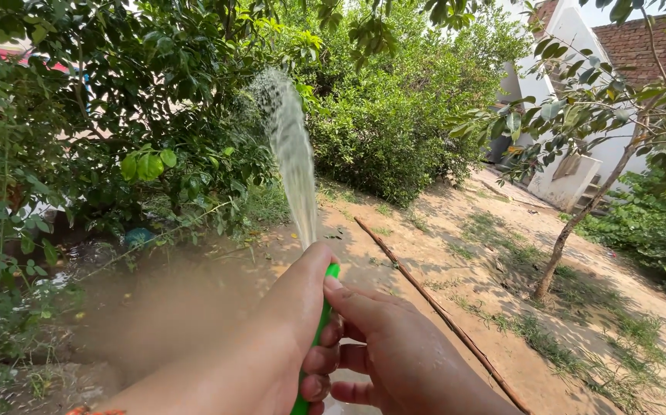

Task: The person waters plants and washes leaves in a garden using a hose, pressing on the hose opening with their fingers to adjust and spray the stream of water.

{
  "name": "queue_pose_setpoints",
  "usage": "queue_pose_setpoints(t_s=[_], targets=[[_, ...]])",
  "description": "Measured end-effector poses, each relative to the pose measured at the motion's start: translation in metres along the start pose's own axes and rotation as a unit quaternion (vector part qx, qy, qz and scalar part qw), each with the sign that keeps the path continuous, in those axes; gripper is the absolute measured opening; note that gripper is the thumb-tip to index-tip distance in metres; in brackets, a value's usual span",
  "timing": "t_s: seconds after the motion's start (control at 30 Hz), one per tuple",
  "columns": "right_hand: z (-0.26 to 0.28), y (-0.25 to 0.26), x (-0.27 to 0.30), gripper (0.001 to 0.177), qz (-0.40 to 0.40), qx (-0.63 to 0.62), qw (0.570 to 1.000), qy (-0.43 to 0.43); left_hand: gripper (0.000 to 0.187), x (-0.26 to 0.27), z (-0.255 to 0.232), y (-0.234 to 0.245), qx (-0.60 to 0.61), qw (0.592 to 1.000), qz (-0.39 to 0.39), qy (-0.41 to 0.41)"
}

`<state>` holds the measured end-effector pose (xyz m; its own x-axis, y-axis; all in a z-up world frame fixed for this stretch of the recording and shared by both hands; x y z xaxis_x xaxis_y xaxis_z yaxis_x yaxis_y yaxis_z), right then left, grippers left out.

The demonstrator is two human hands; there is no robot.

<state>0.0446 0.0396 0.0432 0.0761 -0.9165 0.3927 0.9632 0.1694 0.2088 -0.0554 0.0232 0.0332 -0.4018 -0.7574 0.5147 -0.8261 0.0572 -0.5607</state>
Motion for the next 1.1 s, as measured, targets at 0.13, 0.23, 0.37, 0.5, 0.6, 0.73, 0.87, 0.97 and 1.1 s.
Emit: queue_pose_setpoints(t_s=[0.13,0.23,0.37,0.5,0.6,0.73,0.87,0.97,1.1], targets=[[0.001,-0.002,-0.001,0.039,0.006,-0.005,1.0,0.002,0.066,-0.015,0.002,0.012,-0.004,1.0,0.001,-0.009],[0.002,-0.001,-0.001,0.038,0.011,-0.009,1.0,0.002,0.068,-0.016,-0.003,0.018,-0.049,0.997,-0.033,-0.05],[0.002,0.001,0.0,0.04,0.01,-0.016,1.0,0.005,0.066,0.002,-0.006,0.004,-0.032,0.997,-0.053,-0.042],[0.002,0.002,0.003,0.043,0.013,-0.017,1.0,0.002,0.064,-0.011,0.001,0.004,-0.007,0.998,-0.035,-0.043],[0.001,0.003,0.003,0.045,0.014,-0.011,1.0,-0.004,0.065,-0.027,0.003,0.015,-0.018,0.995,-0.022,-0.096],[-0.011,0.008,-0.003,0.043,0.023,-0.019,1.0,-0.008,0.064,0.058,-0.01,-0.015,-0.033,0.994,-0.054,-0.094],[-0.024,0.012,-0.011,0.04,0.031,-0.028,0.999,-0.004,0.064,0.053,0.0,-0.014,-0.056,0.989,-0.091,-0.1],[-0.025,0.004,-0.005,0.038,0.039,-0.034,0.999,-0.003,0.064,0.061,0.003,-0.011,-0.072,0.985,-0.121,-0.102],[-0.026,0.001,0.001,0.036,0.051,-0.044,0.998,0.003,0.064,0.051,0.01,0.003,-0.097,0.976,-0.161,-0.108]])
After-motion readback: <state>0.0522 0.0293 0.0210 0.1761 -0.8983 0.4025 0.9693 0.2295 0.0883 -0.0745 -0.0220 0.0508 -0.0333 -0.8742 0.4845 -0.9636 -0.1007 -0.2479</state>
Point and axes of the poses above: each hand's wrist, its own x-axis away from the middle knuckle, its own y-axis out of the back of the hand, z = x × y, the point moved 5 cm from there along -x, towards the middle knuckle, and after that the axes turned 10 degrees about x, right-handed, at the moved point
